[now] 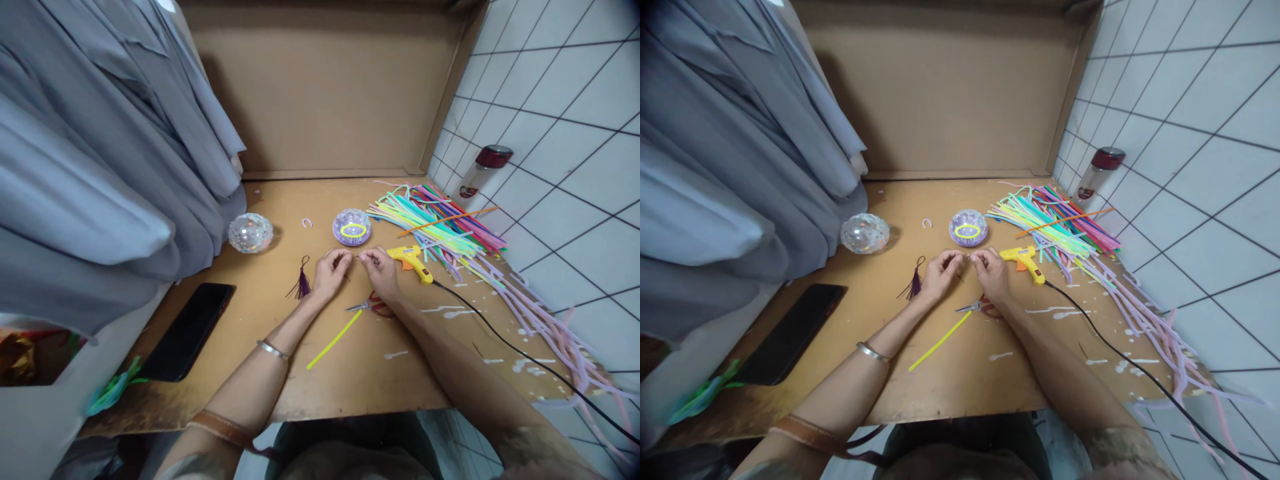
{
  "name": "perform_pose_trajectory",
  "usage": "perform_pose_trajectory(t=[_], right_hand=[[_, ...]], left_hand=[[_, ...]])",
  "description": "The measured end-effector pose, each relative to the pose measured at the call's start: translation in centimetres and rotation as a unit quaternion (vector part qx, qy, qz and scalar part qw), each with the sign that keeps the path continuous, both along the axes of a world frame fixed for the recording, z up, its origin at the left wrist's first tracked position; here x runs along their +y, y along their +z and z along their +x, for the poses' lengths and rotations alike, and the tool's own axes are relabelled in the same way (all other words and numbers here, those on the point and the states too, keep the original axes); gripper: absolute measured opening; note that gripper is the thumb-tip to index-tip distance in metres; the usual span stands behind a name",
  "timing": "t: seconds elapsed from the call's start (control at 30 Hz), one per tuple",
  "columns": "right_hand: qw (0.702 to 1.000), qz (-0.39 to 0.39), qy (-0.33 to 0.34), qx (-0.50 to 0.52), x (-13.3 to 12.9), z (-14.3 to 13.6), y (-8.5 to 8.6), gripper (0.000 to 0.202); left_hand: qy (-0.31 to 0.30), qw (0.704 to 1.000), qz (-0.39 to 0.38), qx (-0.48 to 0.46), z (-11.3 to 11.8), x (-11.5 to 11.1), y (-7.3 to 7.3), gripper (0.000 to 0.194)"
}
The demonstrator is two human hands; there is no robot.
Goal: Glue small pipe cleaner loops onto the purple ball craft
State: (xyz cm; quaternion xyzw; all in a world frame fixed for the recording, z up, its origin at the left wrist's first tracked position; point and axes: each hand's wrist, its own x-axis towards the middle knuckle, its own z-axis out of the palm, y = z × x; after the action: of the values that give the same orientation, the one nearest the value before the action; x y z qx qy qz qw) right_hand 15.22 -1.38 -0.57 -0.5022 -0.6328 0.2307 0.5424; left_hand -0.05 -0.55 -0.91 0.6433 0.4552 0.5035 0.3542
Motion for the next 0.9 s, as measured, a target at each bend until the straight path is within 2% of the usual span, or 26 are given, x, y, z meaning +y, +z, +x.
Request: perform_pose_trajectory(t=[0.17,0.27,0.43,0.9], right_hand=[[1.000,0.005,0.016,-0.004,-0.03,-0.02,-0.03,0.020],[1.000,0.006,0.015,-0.002,-0.01,-0.07,-0.02,0.020],[1.000,0.021,0.018,-0.005,0.09,0.00,-0.08,0.022],[1.000,0.024,0.000,-0.004,0.11,-0.03,-0.32,0.020]], left_hand=[[-0.040,0.999,-0.018,-0.009,0.14,-0.23,0.03,0.026],[-0.043,0.999,-0.014,0.001,0.19,-0.37,0.21,0.026],[-0.034,0.999,-0.007,0.008,0.12,-0.42,0.50,0.025],[0.016,0.999,-0.012,-0.048,0.08,0.40,-0.46,0.021]])
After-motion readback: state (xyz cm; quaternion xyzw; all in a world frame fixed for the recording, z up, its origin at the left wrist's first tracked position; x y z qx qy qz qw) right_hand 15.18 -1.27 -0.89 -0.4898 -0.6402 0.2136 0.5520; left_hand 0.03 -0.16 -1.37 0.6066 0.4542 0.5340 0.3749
